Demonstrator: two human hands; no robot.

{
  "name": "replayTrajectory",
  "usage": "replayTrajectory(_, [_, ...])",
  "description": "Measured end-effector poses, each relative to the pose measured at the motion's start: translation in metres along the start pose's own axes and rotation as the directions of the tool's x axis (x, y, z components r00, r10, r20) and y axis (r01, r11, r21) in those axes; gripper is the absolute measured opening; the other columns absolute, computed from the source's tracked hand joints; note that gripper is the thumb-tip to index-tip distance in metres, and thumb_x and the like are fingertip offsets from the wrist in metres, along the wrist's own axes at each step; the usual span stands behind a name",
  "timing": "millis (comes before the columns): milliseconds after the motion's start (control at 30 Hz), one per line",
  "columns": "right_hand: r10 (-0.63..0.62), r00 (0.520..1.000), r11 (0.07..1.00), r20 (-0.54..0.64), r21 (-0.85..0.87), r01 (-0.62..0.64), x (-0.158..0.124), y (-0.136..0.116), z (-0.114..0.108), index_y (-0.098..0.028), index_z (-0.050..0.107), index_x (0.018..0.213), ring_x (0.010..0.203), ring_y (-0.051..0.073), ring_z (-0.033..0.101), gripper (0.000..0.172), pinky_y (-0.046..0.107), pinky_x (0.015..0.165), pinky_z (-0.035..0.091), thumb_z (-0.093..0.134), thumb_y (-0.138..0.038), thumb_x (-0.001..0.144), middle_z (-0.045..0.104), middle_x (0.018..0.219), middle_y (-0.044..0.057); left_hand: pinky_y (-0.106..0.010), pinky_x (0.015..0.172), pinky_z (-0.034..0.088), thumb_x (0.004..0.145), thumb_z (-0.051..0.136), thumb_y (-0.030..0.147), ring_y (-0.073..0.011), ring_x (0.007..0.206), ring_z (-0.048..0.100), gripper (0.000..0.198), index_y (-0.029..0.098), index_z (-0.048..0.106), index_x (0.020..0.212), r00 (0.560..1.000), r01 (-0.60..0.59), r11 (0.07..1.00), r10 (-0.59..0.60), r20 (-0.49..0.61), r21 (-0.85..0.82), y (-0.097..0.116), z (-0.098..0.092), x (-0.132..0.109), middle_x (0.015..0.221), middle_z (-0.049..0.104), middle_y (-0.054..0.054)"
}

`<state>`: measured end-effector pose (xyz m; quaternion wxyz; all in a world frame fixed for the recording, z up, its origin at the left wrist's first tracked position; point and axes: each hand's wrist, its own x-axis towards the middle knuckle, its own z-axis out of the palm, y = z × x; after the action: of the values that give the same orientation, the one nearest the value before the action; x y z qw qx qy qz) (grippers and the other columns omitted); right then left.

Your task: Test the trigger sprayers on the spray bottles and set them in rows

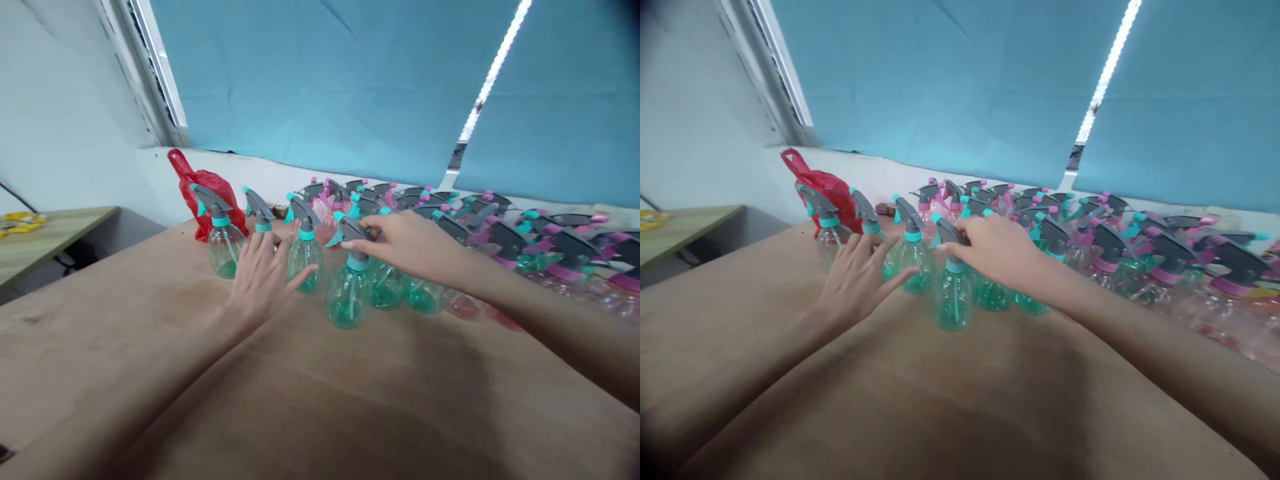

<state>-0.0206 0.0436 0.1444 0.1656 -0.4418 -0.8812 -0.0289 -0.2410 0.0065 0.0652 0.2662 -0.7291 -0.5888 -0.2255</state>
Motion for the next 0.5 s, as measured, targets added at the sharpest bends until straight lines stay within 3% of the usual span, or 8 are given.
replayTrajectory(100, [-0.006,1.000,0.999,0.013,0.040,0.005,-0.017,-0.002,-0.007,-0.022,0.047,0.062,0.052,0.014,0.047,0.041,0.027,0.047,0.029,0.044,-0.056,0.084,0.054,0.055,-0.001,-0.046,0.087,0.039,0.091,0.040,0.059,-0.0319,0.100,0.050,0.055,0.016,0.049,0.124,0.998,-0.038,0.982,0.048,0.048,-0.186,0.024,-0.014,-0.024,0.102,0.055,-0.011])
replayTrajectory(267, [0.004,1.000,0.997,-0.001,0.077,-0.004,-0.050,0.000,-0.015,-0.022,0.051,0.065,0.052,0.013,0.046,0.040,0.028,0.048,0.028,0.046,-0.058,0.082,0.056,0.058,-0.003,-0.048,0.096,0.037,0.082,0.055,0.061,-0.0318,0.118,0.044,0.075,0.020,0.028,0.138,0.966,-0.013,0.885,0.132,0.224,-0.465,0.074,-0.021,-0.057,0.126,0.050,-0.012])
replayTrajectory(400, [0.014,0.999,0.993,-0.042,0.119,-0.009,-0.080,0.010,-0.018,-0.022,0.050,0.066,0.051,0.013,0.045,0.042,0.027,0.047,0.026,0.046,-0.061,0.082,0.053,0.055,-0.003,-0.048,0.092,0.040,0.083,0.059,0.052,-0.0315,0.114,0.050,0.065,0.025,0.029,0.134,0.961,0.029,0.825,0.132,0.244,-0.564,0.101,-0.017,-0.063,0.127,0.052,-0.010])
replayTrajectory(500, [-0.031,0.999,0.969,-0.035,0.245,0.038,-0.103,0.027,-0.018,-0.022,0.054,0.075,0.058,0.014,0.050,0.038,0.027,0.050,0.032,0.052,-0.060,0.079,0.057,0.064,-0.003,-0.049,0.092,0.039,0.082,0.061,0.050,-0.0315,0.111,0.052,0.061,0.026,0.033,0.131,0.952,0.050,0.787,0.149,0.268,-0.615,0.118,-0.015,-0.061,0.123,0.054,-0.009])
